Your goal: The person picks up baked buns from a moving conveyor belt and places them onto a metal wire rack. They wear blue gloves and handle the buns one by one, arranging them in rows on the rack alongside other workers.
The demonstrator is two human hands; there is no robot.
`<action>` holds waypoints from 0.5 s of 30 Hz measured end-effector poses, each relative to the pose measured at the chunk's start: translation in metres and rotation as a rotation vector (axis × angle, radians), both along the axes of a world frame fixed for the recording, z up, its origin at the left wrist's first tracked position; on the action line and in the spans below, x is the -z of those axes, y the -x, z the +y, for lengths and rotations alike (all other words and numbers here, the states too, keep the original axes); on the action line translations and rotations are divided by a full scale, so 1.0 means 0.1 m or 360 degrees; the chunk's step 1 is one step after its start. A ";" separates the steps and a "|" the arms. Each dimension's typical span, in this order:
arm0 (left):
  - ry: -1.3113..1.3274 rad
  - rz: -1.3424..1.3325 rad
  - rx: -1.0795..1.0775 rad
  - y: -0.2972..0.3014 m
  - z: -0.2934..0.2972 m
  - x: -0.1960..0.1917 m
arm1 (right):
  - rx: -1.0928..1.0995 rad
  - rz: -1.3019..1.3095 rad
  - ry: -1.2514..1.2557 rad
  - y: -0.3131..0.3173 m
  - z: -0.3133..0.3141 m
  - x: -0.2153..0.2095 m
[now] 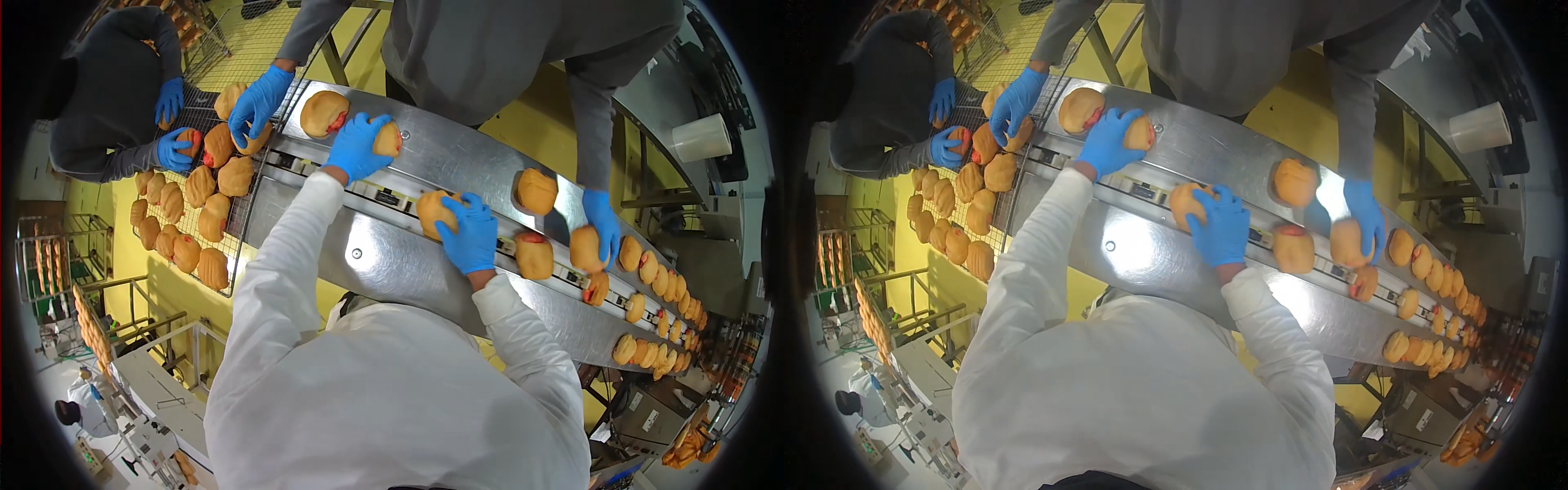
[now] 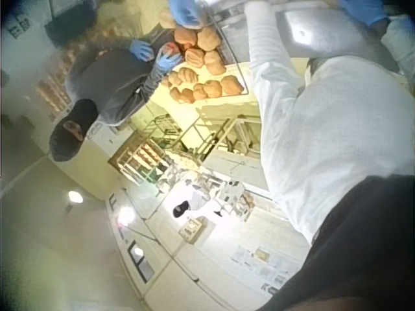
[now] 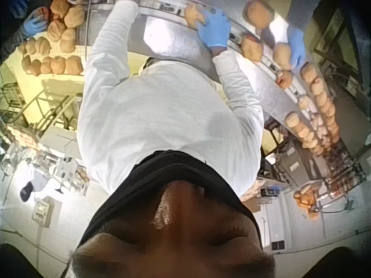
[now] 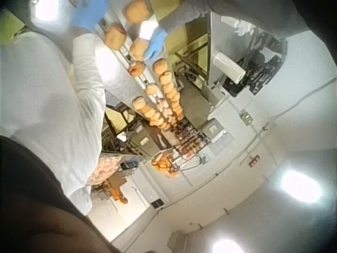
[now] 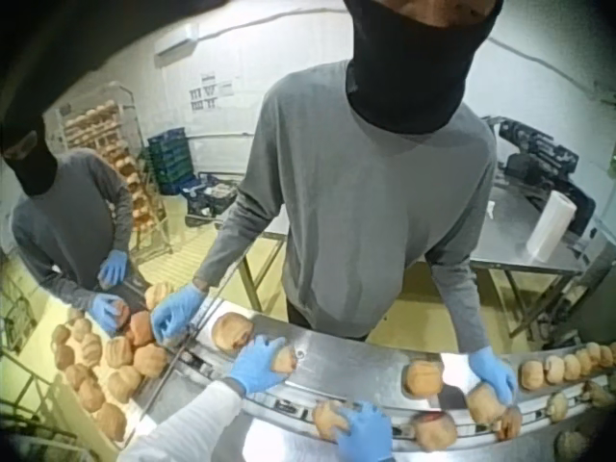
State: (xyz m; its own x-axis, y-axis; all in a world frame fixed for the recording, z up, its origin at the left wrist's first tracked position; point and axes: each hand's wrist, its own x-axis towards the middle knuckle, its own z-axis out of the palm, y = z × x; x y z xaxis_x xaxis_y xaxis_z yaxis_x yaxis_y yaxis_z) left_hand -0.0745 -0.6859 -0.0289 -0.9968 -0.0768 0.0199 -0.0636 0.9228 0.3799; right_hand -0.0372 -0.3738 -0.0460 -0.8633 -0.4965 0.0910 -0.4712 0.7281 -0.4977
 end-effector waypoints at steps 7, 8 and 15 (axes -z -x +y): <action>0.0244 -0.0003 0.0095 -1.10 0.45 0.29 | 0.0220 -0.0002 0.0005 0.00 0.39 0.01; 0.0269 -0.0180 0.0114 -1.14 0.51 0.38 | 0.0189 0.0031 0.0146 0.02 0.33 -0.02; -0.0004 -0.0025 0.0265 -1.24 0.51 0.26 | -0.0179 0.0021 0.0657 0.37 -1.04 -0.28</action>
State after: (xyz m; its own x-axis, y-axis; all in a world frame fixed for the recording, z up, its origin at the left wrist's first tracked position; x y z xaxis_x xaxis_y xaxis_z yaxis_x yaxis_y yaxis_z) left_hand 0.0499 -0.6345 -0.0545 -0.9960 0.0891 0.0044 0.0840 0.9202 0.3823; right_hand -0.0742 -0.4778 -0.0177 -0.8032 -0.5073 0.3124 -0.5446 0.4127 -0.7301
